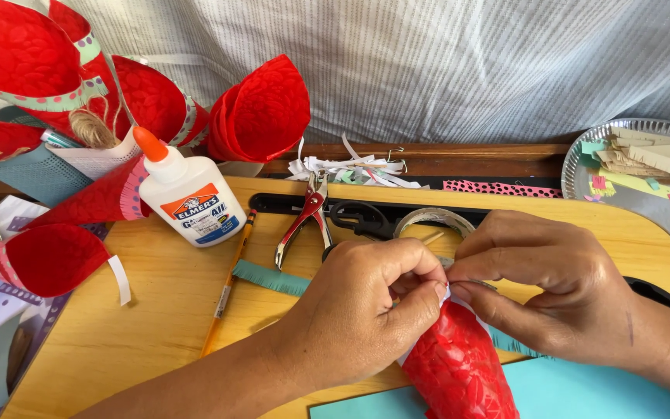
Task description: Attaching a blue fringed paper strip to a red paper cone as part of a handcraft project.
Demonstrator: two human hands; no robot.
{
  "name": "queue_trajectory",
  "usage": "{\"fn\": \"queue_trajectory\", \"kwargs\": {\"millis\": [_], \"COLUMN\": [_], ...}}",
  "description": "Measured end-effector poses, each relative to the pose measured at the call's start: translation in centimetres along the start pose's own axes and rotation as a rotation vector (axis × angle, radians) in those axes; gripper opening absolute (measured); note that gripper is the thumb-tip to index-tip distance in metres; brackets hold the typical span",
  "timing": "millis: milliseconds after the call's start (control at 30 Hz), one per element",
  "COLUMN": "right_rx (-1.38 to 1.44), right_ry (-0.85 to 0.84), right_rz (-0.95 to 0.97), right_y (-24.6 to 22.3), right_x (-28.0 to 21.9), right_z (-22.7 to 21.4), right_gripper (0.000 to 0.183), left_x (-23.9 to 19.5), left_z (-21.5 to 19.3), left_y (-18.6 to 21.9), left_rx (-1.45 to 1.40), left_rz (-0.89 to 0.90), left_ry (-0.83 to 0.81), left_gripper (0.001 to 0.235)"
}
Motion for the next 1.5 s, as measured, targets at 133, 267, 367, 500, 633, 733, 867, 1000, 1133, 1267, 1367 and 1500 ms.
{"fn": "queue_trajectory", "kwargs": {"millis": [133,267,367,500,633,733,867,1000,1133,1267,1367,1500], "right_rx": [0.014,0.022,0.024,0.028,0.031,0.046,0.057,0.068,0.067,0.12,0.15,0.166], "right_ry": [-0.008,0.002,-0.003,-0.016,-0.024,-0.032,-0.039,-0.033,-0.028,-0.021,-0.014,-0.018], "right_rz": [-0.007,0.017,0.021,-0.007,-0.003,0.006,0.017,0.03,0.059,0.148,0.194,0.235], "right_y": [0.0,0.4,0.5,0.3,0.3,0.5,0.5,0.7,1.0,1.9,2.4,2.9], "right_x": [0.0,-0.1,-0.1,-0.2,-0.1,-0.2,-0.2,-0.2,-0.3,-0.5,-0.6,-0.8], "right_z": [0.1,0.2,0.1,0.2,0.3,0.5,0.5,0.6,0.7,0.8,0.9,0.9], "right_gripper": [0.011,0.01,0.011,0.013,0.012,0.012,0.014,0.012,0.012,0.009,0.008,0.009], "left_x": [0.0,0.0,0.1,0.0,0.0,0.0,0.0,0.0,0.0,0.0,0.0,0.1], "left_z": [0.0,0.1,0.1,0.0,0.1,0.3,0.3,0.4,0.4,0.4,0.4,0.6], "left_y": [0.0,0.0,0.1,0.3,0.2,-0.2,-0.1,-0.4,-0.5,-0.4,-0.3,-0.7], "left_rx": [0.001,0.023,0.033,0.057,0.102,0.13,0.126,0.138,0.114,0.083,0.047,-0.01], "left_rz": [0.023,0.024,0.03,0.027,0.012,-0.015,-0.015,-0.036,-0.037,-0.004,-0.007,-0.035], "left_ry": [0.005,0.009,0.012,0.008,0.009,0.001,0.003,-0.004,-0.001,0.004,-0.001,-0.008], "left_gripper": [0.01,0.009,0.009,0.008,0.008,0.008,0.007,0.007,0.008,0.008,0.008,0.009]}}
Point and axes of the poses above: each hand's wrist, its own x-axis towards the middle knuckle, its own z-axis out of the palm, y = z × x, the point moved 7 cm from there along x, towards the middle knuckle, and after that the axes turned 4 degrees about x, right-handed, at the moved point
